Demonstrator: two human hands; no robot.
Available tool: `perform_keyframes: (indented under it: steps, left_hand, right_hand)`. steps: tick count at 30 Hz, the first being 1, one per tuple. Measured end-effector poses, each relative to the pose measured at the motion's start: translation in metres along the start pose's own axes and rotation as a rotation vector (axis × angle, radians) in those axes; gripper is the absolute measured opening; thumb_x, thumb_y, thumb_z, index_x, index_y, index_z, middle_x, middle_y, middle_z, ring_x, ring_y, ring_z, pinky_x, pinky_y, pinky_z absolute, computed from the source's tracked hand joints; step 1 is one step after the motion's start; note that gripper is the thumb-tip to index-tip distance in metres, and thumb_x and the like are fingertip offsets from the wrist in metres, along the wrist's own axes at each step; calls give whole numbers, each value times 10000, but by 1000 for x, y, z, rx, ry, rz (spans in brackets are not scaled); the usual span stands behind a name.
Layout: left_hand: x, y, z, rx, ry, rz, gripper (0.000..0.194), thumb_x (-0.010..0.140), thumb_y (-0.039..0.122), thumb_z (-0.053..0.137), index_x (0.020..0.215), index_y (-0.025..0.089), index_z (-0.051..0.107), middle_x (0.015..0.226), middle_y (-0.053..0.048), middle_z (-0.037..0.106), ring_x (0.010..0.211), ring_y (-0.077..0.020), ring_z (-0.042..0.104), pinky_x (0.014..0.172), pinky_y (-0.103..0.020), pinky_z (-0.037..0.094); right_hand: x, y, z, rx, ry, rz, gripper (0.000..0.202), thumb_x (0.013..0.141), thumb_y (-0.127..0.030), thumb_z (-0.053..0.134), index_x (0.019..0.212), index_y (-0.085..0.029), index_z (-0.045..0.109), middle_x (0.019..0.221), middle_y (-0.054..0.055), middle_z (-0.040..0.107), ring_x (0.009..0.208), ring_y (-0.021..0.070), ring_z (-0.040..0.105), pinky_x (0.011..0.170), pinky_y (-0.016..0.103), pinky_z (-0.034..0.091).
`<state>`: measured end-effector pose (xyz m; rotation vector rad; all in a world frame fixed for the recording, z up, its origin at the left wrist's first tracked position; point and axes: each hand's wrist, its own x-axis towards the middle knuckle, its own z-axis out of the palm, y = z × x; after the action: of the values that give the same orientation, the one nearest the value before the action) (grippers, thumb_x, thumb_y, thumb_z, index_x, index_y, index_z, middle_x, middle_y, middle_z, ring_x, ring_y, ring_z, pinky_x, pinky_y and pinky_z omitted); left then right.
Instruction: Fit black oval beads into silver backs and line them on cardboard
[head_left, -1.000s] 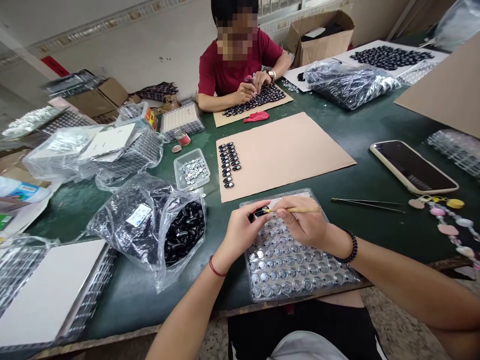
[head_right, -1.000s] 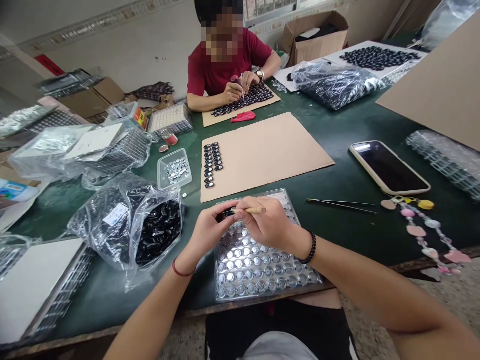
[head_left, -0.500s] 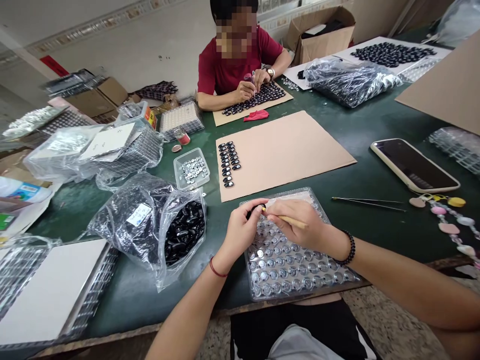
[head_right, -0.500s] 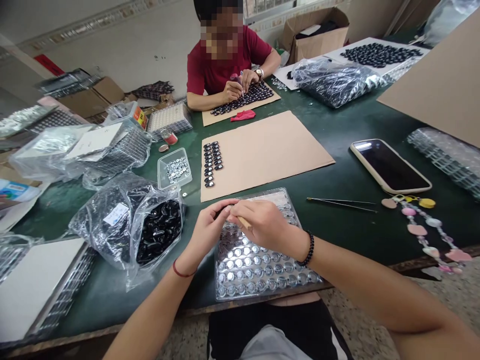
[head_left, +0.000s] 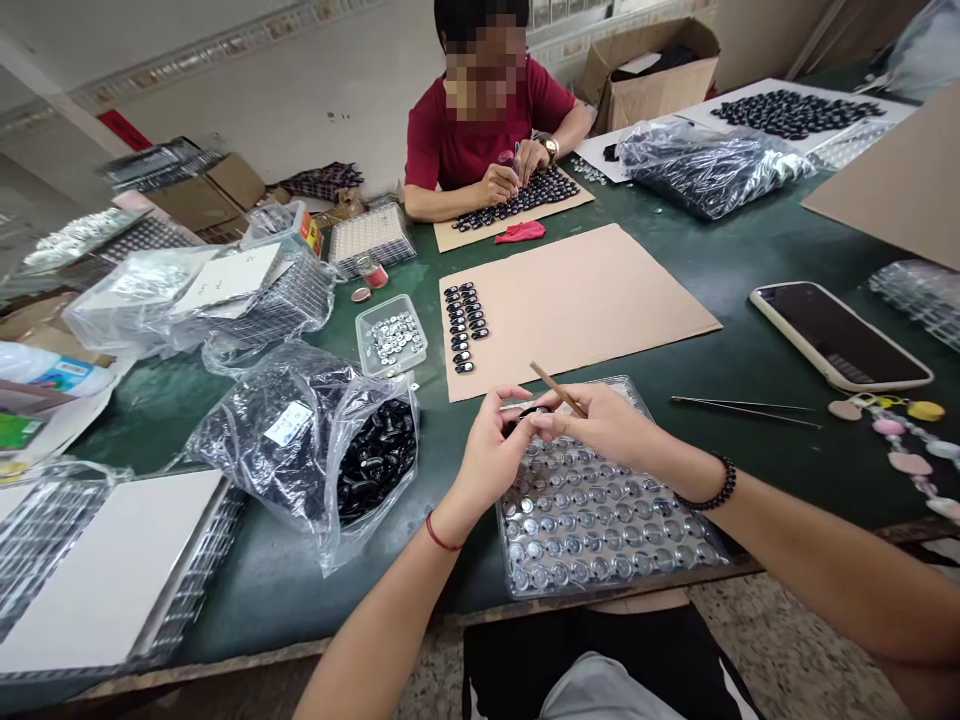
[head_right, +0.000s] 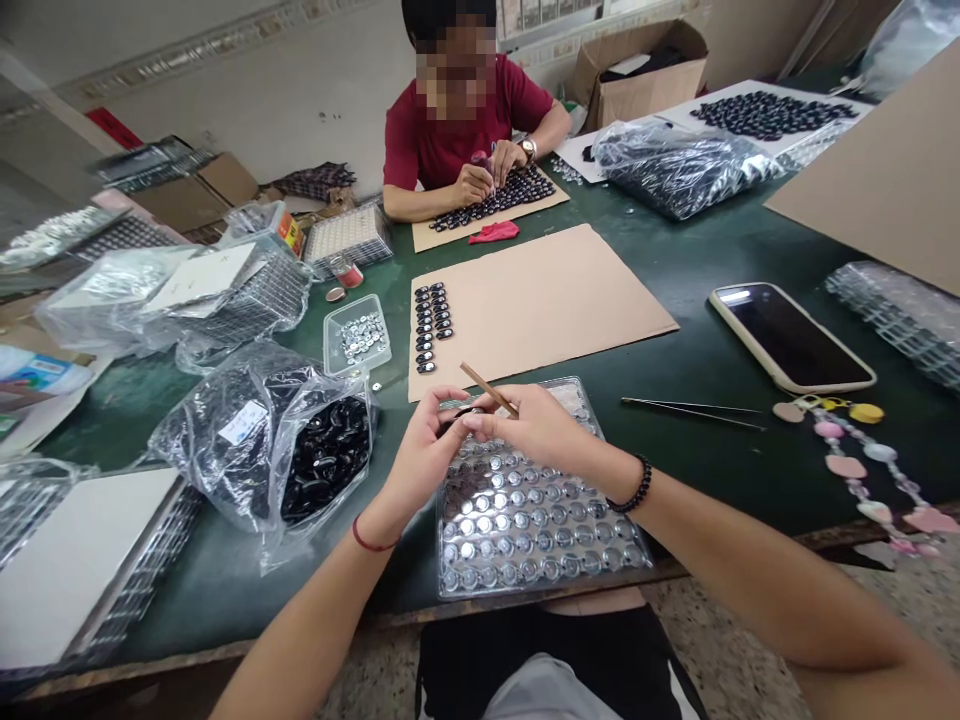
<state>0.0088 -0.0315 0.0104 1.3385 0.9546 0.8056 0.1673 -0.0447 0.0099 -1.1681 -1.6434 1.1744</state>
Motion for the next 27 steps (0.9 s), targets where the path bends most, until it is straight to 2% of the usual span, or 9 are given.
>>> perform_keyframes:
  steps: [5,9,13,19,23,25,27]
  left_hand:
    - [0,1,-2,-28,2,-40,196,792,345,553,896,196,478,645,4,631,590,-99,565,566,-198,394]
    - [-3,5,-3,26,-5,-19,243,791,365,553,952,190,500,721,-21,646,580,-95,548,554,-205,378]
    - [-3,3,-4,66,-12,9,255,799,362,541,971,175,513,732,-31,629,601,-103,547,569,-215,377]
    - [-4,-1,-2,-21,18,5,238,801,338,544,971,173,526,689,-11,611,537,-75,504,522,-191,351]
    - [-4,7,-5,-215,12,-80,236,780,318,575,960,173,528,649,14,593,380,-17,349,395,-160,253]
    - [-1,12,-12,-448,45,-177,177,786,280,565,911,163,519,642,21,568,344,-3,290,342,-150,190]
    - [2,17,-21,-733,140,-297,72,799,202,526,827,141,499,652,8,541,373,-10,350,325,-133,196]
  right_hand:
    - [3,4,-4,6,-24,2,217,783,-381,573,777,-199,690,665,18,676,572,130,579,507,247,431]
    - [4,8,-4,22,51,72,187,758,-352,601,814,-193,683,719,26,683,668,156,616,599,277,477]
    - [4,8,-3,-10,70,92,222,769,-379,575,809,-185,674,735,31,680,684,167,619,610,286,480]
    - [4,3,-2,-49,73,77,217,754,-343,592,866,-175,671,765,33,687,708,176,620,633,280,473]
    - [2,4,-2,-169,98,119,274,762,-382,572,900,-160,653,716,39,662,609,152,564,539,255,419]
    - [2,7,-3,-206,116,135,293,765,-401,561,900,-151,634,656,36,637,512,122,492,474,241,365]
    - [3,11,-4,-198,148,147,287,757,-413,565,864,-152,614,623,32,623,461,102,430,444,235,328]
